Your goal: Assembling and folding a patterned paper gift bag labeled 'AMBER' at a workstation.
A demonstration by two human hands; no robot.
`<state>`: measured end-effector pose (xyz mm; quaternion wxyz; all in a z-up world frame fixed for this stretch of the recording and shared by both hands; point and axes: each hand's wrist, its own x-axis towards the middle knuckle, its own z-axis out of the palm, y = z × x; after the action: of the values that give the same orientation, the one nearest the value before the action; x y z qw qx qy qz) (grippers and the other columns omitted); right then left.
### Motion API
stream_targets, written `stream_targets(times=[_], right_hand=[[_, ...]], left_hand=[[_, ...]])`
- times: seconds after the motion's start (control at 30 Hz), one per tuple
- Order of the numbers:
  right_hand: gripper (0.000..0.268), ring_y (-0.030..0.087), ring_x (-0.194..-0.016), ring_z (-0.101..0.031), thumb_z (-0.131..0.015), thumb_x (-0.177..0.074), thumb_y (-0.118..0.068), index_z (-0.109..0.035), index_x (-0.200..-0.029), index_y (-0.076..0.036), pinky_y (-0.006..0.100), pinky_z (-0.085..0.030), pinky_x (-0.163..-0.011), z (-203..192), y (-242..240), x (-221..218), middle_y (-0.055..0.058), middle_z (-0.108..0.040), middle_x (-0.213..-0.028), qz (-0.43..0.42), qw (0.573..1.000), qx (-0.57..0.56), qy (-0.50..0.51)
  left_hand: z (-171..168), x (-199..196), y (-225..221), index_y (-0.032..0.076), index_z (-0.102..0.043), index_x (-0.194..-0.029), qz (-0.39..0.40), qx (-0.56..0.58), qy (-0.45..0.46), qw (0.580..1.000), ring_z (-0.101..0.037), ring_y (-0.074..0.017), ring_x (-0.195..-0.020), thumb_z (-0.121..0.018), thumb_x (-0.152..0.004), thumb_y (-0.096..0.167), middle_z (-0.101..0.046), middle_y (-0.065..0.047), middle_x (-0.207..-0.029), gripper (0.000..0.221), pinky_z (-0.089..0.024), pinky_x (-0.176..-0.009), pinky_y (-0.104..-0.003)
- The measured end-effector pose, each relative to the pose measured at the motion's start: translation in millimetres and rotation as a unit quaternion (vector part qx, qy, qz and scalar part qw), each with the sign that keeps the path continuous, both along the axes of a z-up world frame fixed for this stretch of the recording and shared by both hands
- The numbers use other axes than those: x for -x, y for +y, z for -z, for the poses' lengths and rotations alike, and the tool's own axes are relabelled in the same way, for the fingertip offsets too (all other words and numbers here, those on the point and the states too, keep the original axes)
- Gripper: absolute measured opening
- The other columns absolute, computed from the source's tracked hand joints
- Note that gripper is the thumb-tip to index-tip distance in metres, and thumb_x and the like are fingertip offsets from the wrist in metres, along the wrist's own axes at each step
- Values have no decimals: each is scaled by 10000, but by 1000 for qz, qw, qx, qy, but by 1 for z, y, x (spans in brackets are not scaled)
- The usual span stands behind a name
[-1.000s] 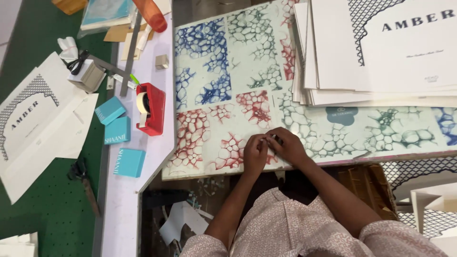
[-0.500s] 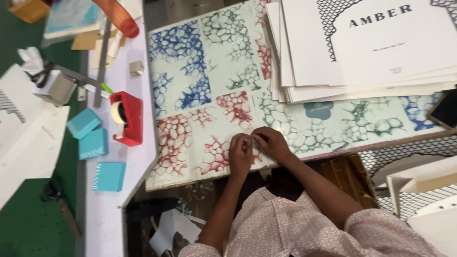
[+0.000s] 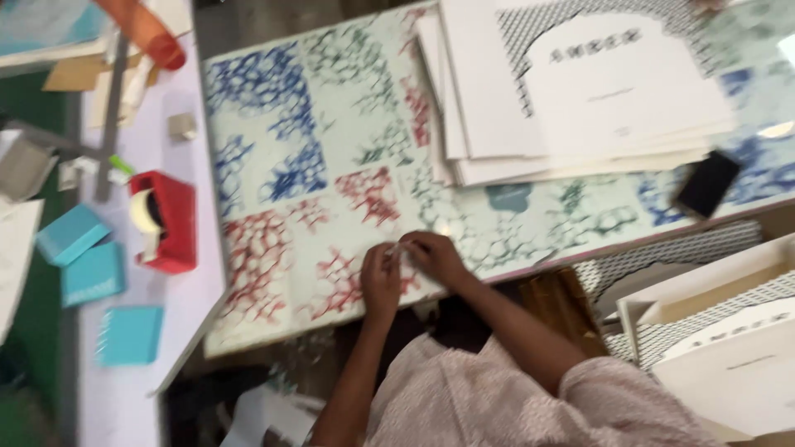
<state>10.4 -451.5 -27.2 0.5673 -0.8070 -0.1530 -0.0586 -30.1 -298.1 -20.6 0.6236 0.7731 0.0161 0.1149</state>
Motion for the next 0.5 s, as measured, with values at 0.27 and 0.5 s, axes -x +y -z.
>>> stream_targets(times=[0.27, 0.5], right_hand=[[125, 177, -791, -741, -747, -922, -114, -759, -1026, -46, 293, -585, -720, -1, 1, 4, 96, -772, -950, -14, 999, 14, -37], [562, 161, -783, -702, -692, -965, -140, -449, -1465, -58, 294, -570, -709, -9, -2, 0, 111, -710, -1208, 15, 999, -32, 6]], left_hand=[[-3, 11, 4, 45, -714, -1117, -48, -104, -74, 991, -674, -191, -805, -652, -1022, 173, -632, -117, -1072, 171, -571, -701, -318], [-17, 8, -1, 31, -725, -1107, -69, -69, -39, 994, -705, -159, -768, -661, -1007, 186, -730, -101, -1000, 194, -576, -683, -303]])
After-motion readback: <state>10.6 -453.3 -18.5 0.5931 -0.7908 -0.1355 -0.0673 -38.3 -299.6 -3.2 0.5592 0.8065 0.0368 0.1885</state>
